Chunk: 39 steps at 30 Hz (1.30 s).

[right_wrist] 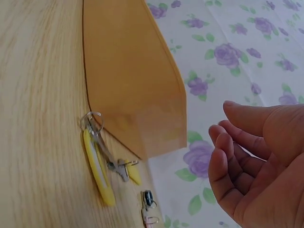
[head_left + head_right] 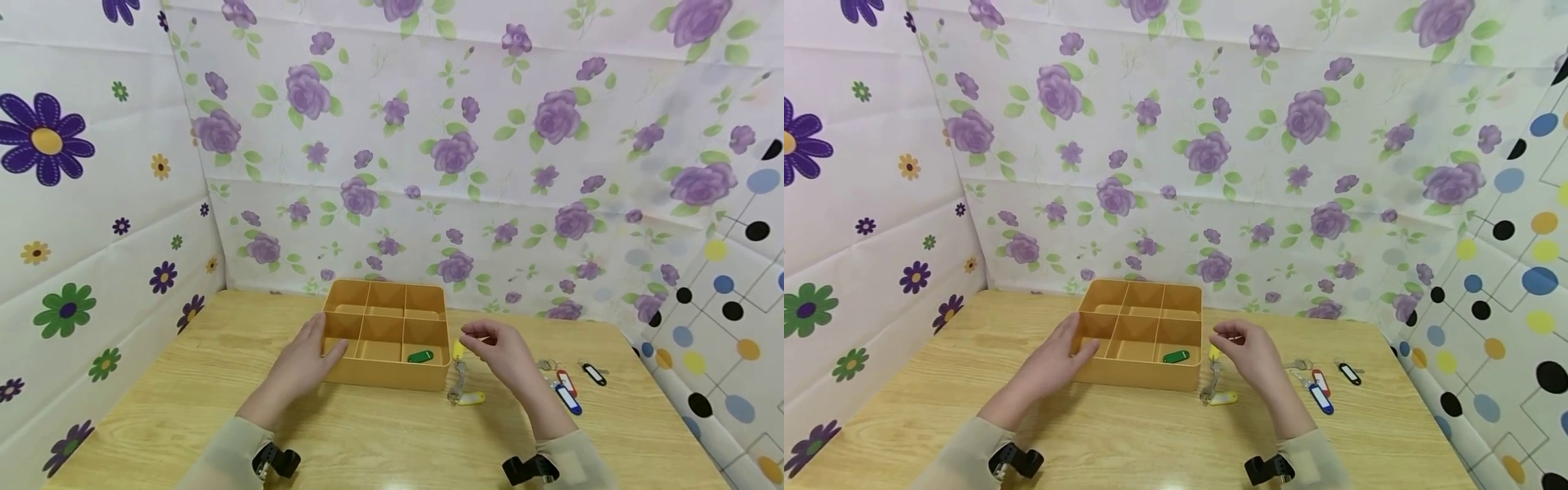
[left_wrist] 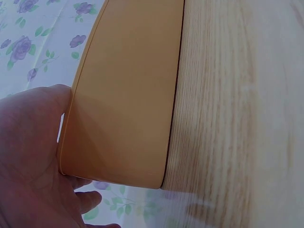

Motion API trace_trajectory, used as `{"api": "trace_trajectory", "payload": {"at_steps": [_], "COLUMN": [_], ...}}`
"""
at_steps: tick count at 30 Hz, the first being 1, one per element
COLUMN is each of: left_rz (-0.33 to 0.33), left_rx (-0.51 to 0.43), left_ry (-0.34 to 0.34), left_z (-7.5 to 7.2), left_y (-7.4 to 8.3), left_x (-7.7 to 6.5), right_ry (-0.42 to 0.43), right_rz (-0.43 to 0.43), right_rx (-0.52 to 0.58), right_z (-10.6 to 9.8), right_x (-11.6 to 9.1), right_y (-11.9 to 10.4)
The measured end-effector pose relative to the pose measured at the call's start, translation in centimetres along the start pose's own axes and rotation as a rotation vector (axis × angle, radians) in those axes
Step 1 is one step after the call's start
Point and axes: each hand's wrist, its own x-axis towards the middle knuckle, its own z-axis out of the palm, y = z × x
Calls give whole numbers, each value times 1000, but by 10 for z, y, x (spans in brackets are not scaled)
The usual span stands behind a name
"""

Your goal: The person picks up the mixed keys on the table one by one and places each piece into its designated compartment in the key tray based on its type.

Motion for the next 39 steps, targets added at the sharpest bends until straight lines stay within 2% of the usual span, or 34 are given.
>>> {"api": "trace_trajectory", "payload": {"at_steps": [7, 12, 25, 39], "left_rz": [6, 9, 4, 2], "left_rx": [9, 11, 12, 5], "left_ry": [1, -6, -5, -14], "left_z": [0, -1, -2, -2], "left_y": [2, 3, 3, 3], "left_x": [-1, 0, -1, 0], "right_ry": [-3, -28, -85, -227], "right_rz": [-4, -1, -24, -84], "right_rx": [-77, -80, -153, -141], "right_z": [-8, -14, -18, -17], "right_x": [-4, -8, -14, -14], "right_y": [13, 22, 31, 50]}}
